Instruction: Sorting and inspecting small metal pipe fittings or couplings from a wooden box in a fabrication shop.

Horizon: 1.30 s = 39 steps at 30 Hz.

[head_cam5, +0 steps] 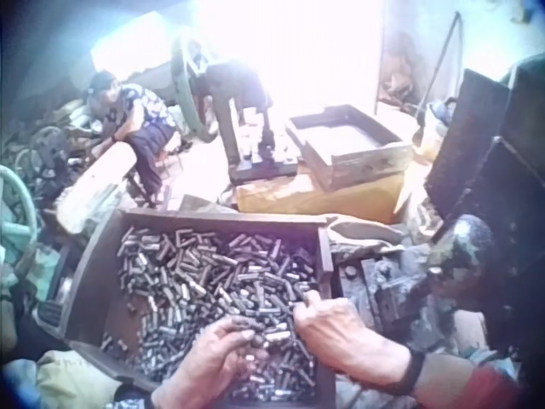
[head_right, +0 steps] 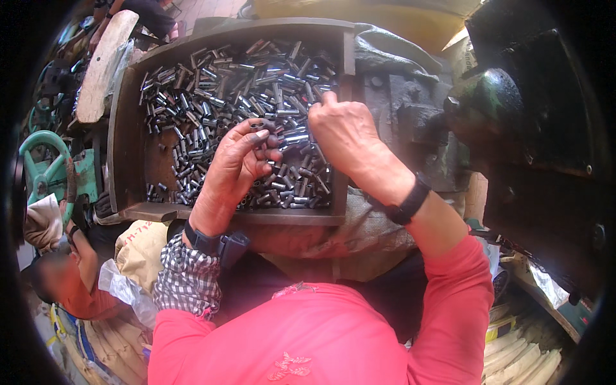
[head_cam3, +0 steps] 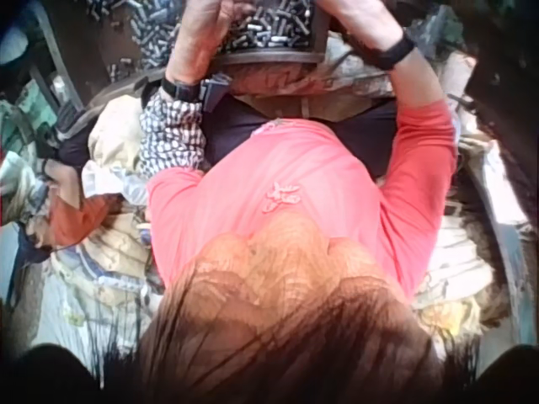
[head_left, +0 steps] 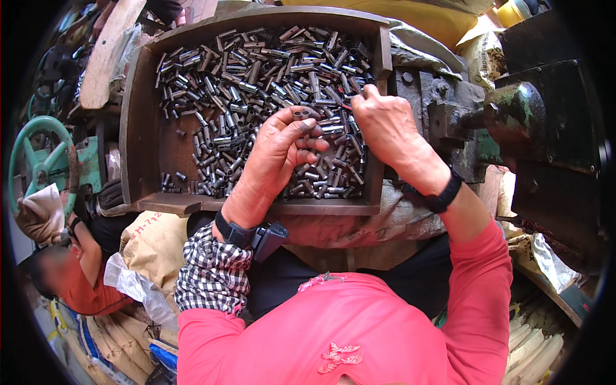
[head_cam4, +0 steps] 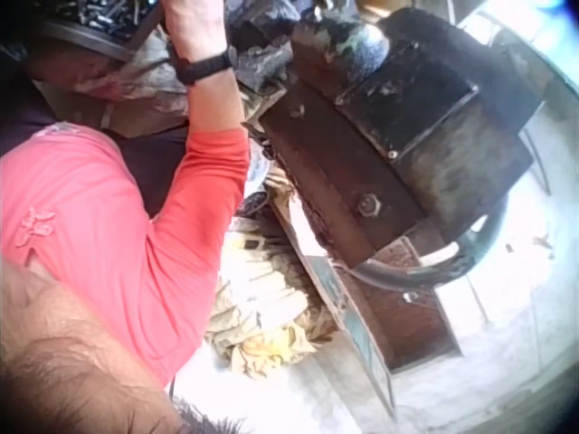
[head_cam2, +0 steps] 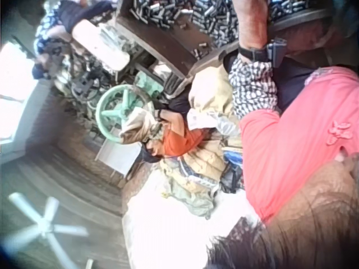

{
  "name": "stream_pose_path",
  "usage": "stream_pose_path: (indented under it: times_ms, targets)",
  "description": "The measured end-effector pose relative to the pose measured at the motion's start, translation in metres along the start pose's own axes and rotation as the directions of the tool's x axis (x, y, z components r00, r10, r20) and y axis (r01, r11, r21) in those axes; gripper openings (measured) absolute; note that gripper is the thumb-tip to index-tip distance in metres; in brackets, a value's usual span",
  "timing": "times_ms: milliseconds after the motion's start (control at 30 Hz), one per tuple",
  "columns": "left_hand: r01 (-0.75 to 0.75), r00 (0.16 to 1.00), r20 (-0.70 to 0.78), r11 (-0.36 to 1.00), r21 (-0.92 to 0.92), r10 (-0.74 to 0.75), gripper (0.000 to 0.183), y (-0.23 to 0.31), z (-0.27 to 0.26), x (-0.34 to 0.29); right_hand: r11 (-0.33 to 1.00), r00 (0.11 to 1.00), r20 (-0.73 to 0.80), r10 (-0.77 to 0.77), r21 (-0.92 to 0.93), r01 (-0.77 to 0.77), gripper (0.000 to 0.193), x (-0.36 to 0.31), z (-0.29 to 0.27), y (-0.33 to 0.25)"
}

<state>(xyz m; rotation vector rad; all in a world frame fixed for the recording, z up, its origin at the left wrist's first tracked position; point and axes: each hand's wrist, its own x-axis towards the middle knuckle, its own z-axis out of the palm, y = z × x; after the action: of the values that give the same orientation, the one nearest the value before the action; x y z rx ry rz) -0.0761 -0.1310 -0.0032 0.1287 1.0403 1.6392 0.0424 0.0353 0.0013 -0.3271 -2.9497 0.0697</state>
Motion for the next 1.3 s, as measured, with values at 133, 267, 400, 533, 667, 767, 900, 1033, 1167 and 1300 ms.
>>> stream_pose_path:
  times_ms: [133, 267, 400, 533, 667, 767, 900, 1033, 1167, 1300]
  targets:
    - [0.009, 0.999, -0.032, 0.989, 0.15, -0.004, 0.019, 0.004, 0.004, -0.004, 0.987, 0.991, 0.134, -0.005, -0.161, 0.027, 0.012, 0.012, 0.004, -0.006]
    - [-0.229, 0.967, 0.175, 0.327, 0.917, 0.187, 0.024, -0.009, 0.007, -0.007, 0.999, 0.995, 0.087, 0.052, -0.002, -0.052, 0.011, 0.006, 0.002, 0.0]
    - [-0.402, 0.892, 0.438, -0.249, 0.881, 0.112, 0.015, -0.019, 0.015, -0.012, 0.899, 0.986, 0.029, 0.165, 0.407, -0.163, 0.012, -0.019, -0.01, 0.001]
    - [-0.376, 0.885, 0.457, -0.444, 0.813, 0.088, 0.009, -0.024, 0.011, -0.008, 0.723, 0.977, 0.058, 0.206, 0.664, -0.192, 0.018, -0.046, -0.017, -0.01]
    - [-0.481, 0.84, 0.543, -0.448, 0.754, 0.013, 0.004, -0.022, 0.014, -0.006, 0.529, 0.938, 0.177, 0.296, 0.788, -0.316, 0.018, -0.056, -0.016, -0.013]
    - [-0.471, 0.848, 0.53, -0.431, 0.77, 0.02, 0.004, -0.028, 0.013, -0.006, 0.398, 0.902, 0.273, 0.334, 0.827, -0.397, 0.019, -0.053, -0.019, -0.014]
    - [-0.362, 0.891, 0.454, -0.552, 0.751, 0.033, 0.006, -0.038, 0.015, 0.0, 0.456, 0.954, 0.167, 0.249, 0.849, -0.267, 0.027, -0.054, -0.008, -0.011]
    - [-0.327, 0.902, 0.421, -0.485, 0.811, 0.096, 0.009, -0.035, 0.015, 0.001, 0.178, 0.889, 0.336, 0.312, 0.898, -0.402, 0.023, -0.058, -0.011, -0.01]
    - [-0.436, 0.841, 0.47, -0.179, 0.882, 0.267, 0.017, -0.028, 0.012, 0.0, -0.146, 0.841, 0.448, 0.304, 0.894, -0.423, 0.012, -0.057, -0.011, -0.005]
    - [0.046, 0.991, 0.05, 0.673, 0.738, -0.122, 0.018, -0.011, 0.03, -0.009, -0.143, 0.853, 0.43, 0.296, 0.903, -0.405, 0.012, -0.057, -0.011, -0.007]
